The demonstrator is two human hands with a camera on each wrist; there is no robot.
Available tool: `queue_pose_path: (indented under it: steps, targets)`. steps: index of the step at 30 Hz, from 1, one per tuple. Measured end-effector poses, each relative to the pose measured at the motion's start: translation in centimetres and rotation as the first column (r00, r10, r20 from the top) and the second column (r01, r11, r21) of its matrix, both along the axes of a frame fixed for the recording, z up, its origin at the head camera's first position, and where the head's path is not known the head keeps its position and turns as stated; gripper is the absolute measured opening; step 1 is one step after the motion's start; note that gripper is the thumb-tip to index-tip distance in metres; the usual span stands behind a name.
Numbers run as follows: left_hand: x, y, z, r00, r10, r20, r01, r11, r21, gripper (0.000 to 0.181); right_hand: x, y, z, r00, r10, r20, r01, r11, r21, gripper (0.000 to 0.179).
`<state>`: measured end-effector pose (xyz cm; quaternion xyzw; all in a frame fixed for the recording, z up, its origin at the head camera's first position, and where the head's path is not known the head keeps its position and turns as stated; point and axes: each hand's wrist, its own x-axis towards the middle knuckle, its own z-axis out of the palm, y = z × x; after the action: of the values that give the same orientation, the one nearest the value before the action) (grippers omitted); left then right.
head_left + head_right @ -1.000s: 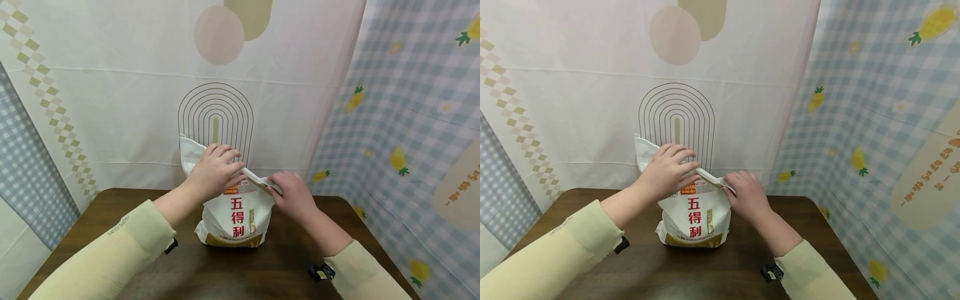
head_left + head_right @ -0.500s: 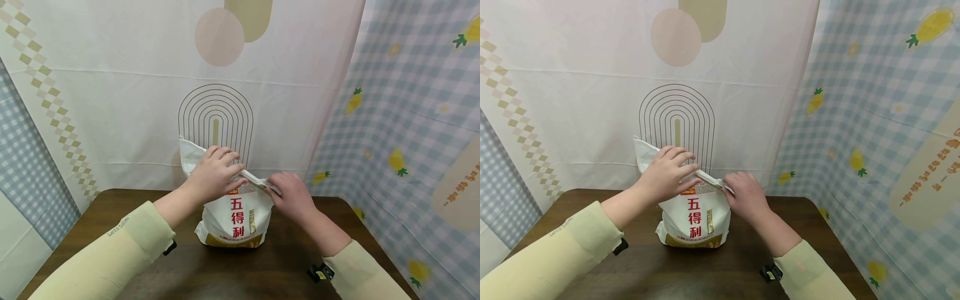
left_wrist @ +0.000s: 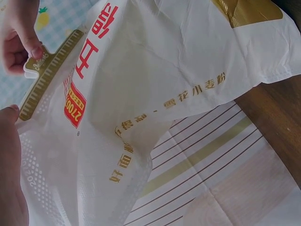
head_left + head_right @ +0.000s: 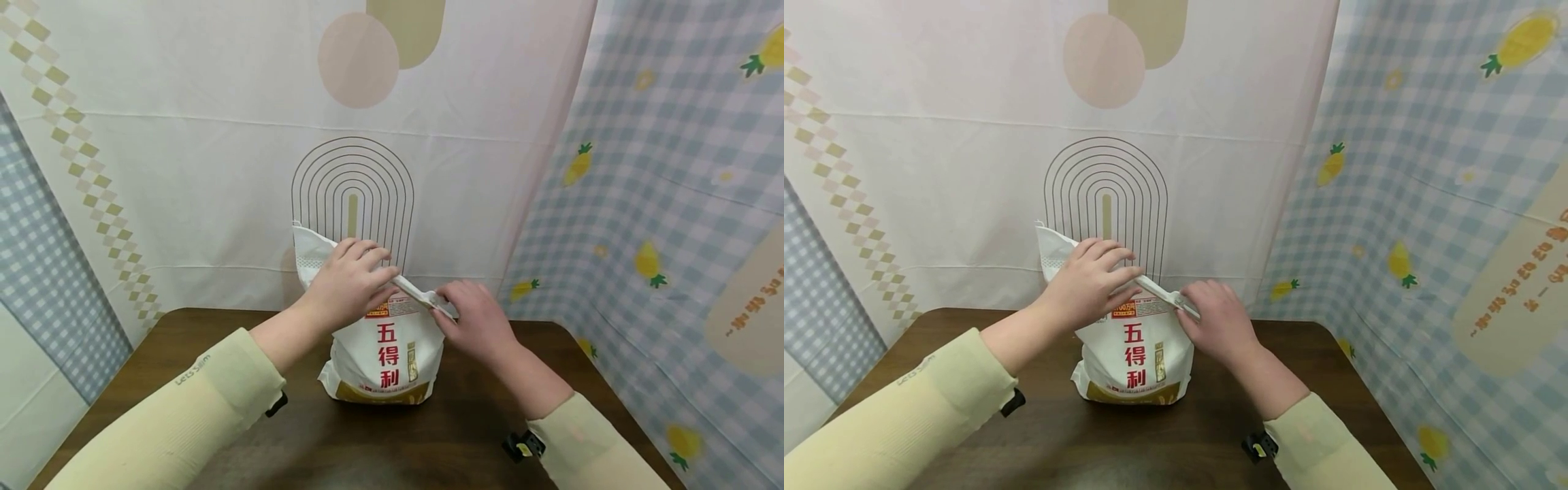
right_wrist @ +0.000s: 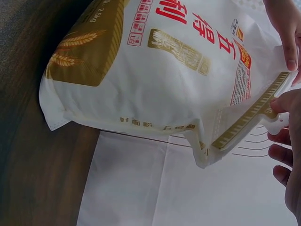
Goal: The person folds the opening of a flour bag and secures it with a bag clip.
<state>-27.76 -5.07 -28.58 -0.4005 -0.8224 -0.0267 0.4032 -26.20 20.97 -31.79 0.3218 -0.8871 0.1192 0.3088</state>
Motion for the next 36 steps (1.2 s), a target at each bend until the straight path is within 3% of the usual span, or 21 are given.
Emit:
queue_pose_path:
  steps: [10, 18, 27, 36]
  targets:
    - [0.0, 0.0, 0.0, 1.000, -0.003, -0.004, 0.003, 1.000, 0.003, 0.024, -0.1, 0.2, -0.4, 1.000, -0.012, 0.020, 0.013, 1.000, -0.028, 0.022]
    - [0.1, 0.3, 0.2, 1.000, 0.005, -0.008, -0.005, 1.000, 0.005, 0.023, -0.1, 0.3, -0.8, 0.992, -0.075, 0.105, 0.083, 0.993, -0.078, 0.034]
    - [0.3, 0.6, 0.5, 1.000, 0.028, 0.002, -0.028, 1.000, 0.008, 0.023, -0.2, 0.5, -1.4, 0.981, -0.084, 0.177, 0.107, 0.986, -0.126, 0.036]
    - [0.4, 0.7, 0.5, 0.999, 0.035, -0.003, -0.035, 0.999, 0.006, 0.024, 0.1, 0.9, -2.0, 0.986, -0.068, 0.154, 0.094, 0.981, -0.168, 0.038]
